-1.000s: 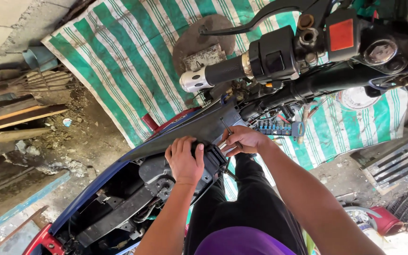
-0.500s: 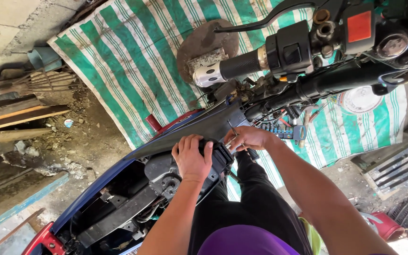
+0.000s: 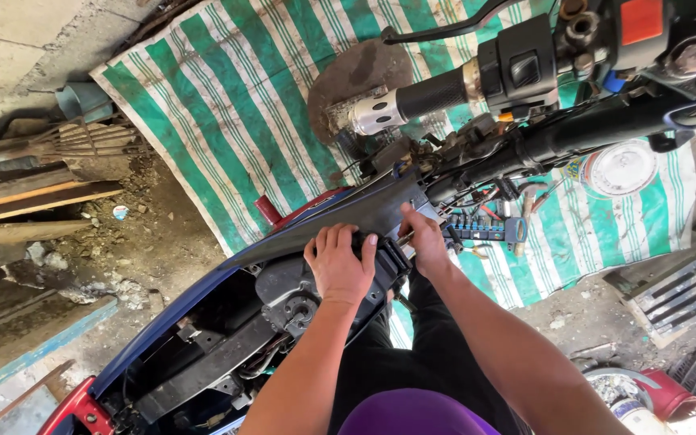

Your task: Removing the plastic side panels from a motorcycle frame by unscrewing bolts and detaching the clips.

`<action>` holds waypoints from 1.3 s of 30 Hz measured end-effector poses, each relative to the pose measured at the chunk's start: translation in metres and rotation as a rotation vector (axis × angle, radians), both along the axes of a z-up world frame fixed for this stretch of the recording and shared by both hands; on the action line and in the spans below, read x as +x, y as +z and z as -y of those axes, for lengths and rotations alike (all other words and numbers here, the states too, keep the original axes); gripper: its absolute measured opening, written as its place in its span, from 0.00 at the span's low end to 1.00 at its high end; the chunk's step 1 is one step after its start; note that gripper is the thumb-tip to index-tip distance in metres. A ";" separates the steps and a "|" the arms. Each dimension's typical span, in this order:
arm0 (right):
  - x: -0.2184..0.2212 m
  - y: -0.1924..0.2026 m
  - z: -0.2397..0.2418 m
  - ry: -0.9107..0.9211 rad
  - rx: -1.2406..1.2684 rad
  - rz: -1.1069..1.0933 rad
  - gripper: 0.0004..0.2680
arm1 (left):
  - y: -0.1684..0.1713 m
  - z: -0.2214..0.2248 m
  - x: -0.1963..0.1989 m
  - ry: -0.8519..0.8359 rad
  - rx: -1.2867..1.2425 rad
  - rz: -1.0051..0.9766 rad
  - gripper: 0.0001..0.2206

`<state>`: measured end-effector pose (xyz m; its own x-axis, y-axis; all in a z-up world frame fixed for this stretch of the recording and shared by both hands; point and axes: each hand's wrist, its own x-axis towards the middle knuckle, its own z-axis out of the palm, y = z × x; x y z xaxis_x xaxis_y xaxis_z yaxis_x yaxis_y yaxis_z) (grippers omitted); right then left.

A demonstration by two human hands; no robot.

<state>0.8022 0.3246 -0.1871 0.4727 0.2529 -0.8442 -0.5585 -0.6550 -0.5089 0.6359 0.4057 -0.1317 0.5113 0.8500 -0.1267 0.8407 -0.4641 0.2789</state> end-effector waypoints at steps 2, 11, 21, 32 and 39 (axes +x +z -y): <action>-0.007 -0.006 -0.004 -0.023 0.037 0.021 0.26 | 0.002 -0.002 0.002 0.001 0.003 -0.006 0.24; -0.022 -0.049 0.007 -0.175 0.265 0.110 0.29 | 0.004 0.000 0.004 0.012 0.012 0.009 0.23; 0.023 -0.033 0.033 -0.154 0.823 -0.633 0.23 | 0.004 0.001 0.004 0.010 0.018 0.012 0.23; 0.107 0.018 -0.013 0.788 0.424 -0.694 0.23 | 0.002 0.000 0.004 0.022 -0.002 -0.021 0.23; 0.106 0.018 -0.011 1.193 0.482 -0.290 0.18 | 0.004 0.001 0.005 0.018 0.001 -0.042 0.22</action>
<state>0.9086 0.3354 -0.1696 -0.4303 0.6878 -0.5846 0.1044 -0.6053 -0.7891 0.6405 0.4045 -0.1275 0.4899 0.8593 -0.1470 0.8600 -0.4487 0.2430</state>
